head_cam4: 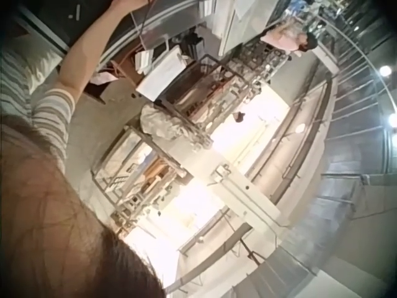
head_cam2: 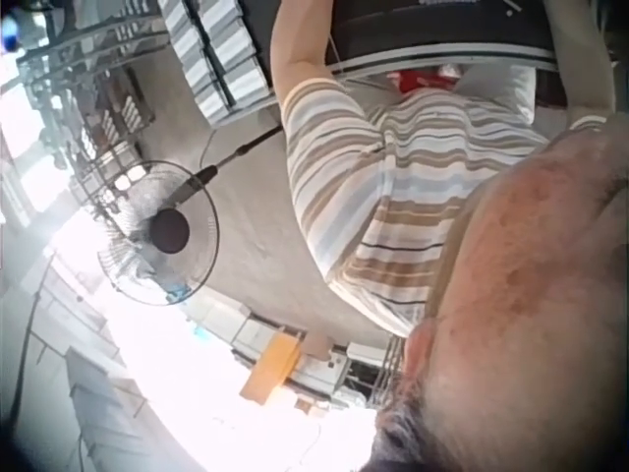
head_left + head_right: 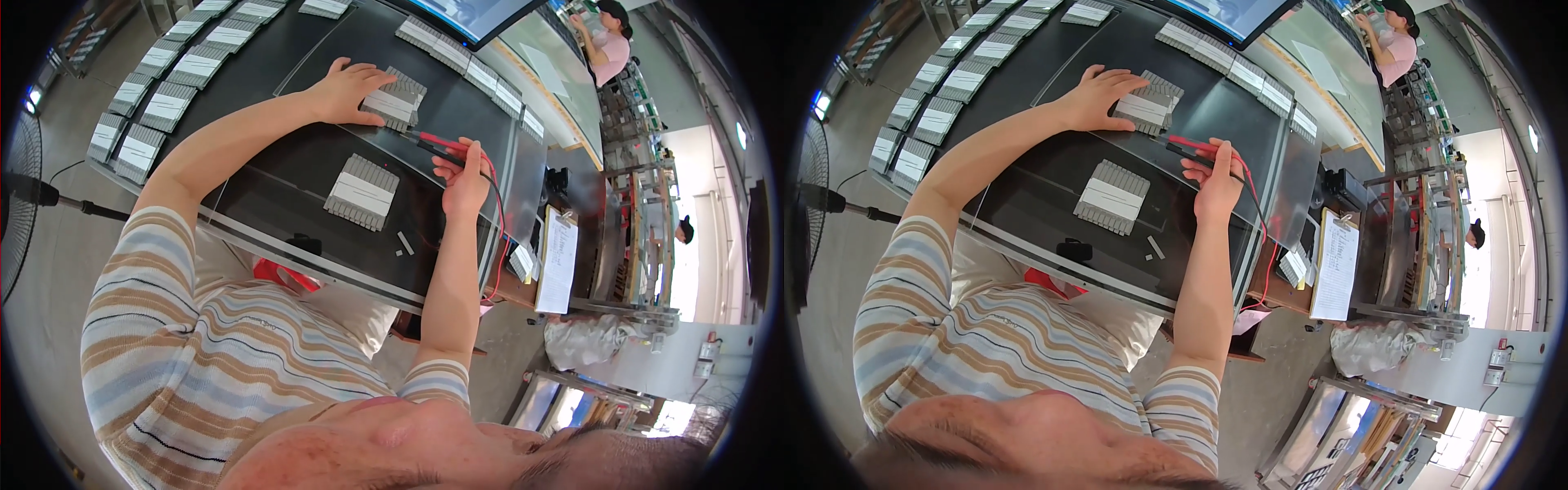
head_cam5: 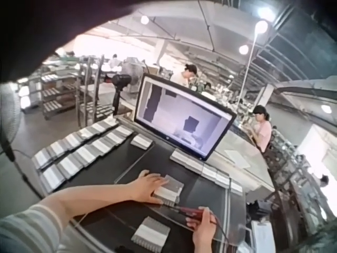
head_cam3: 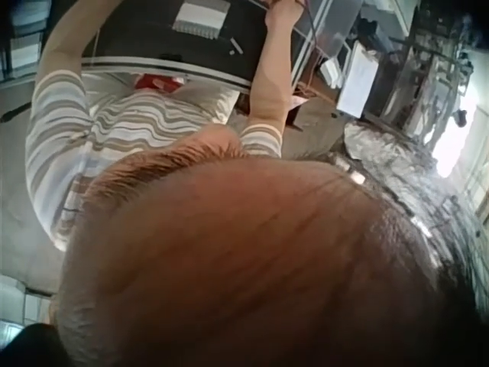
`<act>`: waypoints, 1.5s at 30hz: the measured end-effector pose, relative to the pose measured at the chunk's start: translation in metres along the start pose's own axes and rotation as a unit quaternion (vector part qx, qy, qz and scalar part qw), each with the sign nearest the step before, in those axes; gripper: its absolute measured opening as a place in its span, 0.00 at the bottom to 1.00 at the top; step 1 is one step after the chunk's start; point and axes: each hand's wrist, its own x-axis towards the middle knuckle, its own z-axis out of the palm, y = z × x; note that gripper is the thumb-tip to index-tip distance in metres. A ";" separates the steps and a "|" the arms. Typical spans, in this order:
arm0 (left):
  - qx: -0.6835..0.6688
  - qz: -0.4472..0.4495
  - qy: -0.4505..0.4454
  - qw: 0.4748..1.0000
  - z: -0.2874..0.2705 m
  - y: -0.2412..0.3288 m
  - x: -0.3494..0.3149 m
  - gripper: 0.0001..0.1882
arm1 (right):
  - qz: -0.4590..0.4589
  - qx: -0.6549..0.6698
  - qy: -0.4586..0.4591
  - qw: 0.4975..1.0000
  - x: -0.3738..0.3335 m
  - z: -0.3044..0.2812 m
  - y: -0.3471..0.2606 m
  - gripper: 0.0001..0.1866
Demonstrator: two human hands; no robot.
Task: Testing small electronic components using a multimeter probe at a factory workstation.
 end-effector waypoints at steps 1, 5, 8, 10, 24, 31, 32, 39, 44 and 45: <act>-0.002 0.003 -0.003 1.000 0.001 0.001 -0.002 0.38 | -0.004 -0.003 0.005 1.000 -0.001 -0.001 0.001 0.17; 0.036 0.054 0.034 0.997 -0.005 0.009 -0.015 0.36 | 0.005 0.002 0.006 1.000 -0.001 -0.002 0.000 0.16; 0.036 0.078 0.031 0.996 -0.009 0.019 -0.027 0.34 | 0.009 -0.005 0.005 1.000 -0.001 -0.002 0.000 0.16; 0.021 0.084 0.008 0.996 -0.008 0.024 -0.032 0.34 | 0.018 -0.014 -0.002 1.000 -0.001 -0.002 0.000 0.16; -0.034 0.062 -0.039 0.997 -0.011 0.028 -0.033 0.37 | 0.015 -0.077 -0.070 0.994 -0.004 0.007 0.007 0.16; -0.036 0.075 -0.029 0.996 -0.010 0.026 -0.033 0.37 | 0.014 -0.069 -0.068 0.995 -0.007 0.008 0.006 0.16; -0.035 0.076 -0.028 0.996 -0.011 0.025 -0.033 0.37 | 0.012 -0.068 -0.069 0.995 -0.007 0.008 0.005 0.16; -0.097 0.054 -0.097 0.989 -0.039 0.041 -0.037 0.36 | -0.022 0.013 -0.006 1.000 -0.003 0.002 0.002 0.15; -0.122 0.093 -0.132 0.979 -0.051 0.076 -0.078 0.40 | -0.021 0.013 -0.003 1.000 -0.002 0.001 0.001 0.15; -0.115 0.098 -0.142 0.978 -0.050 0.079 -0.083 0.40 | -0.018 0.013 -0.006 1.000 -0.002 0.001 0.002 0.15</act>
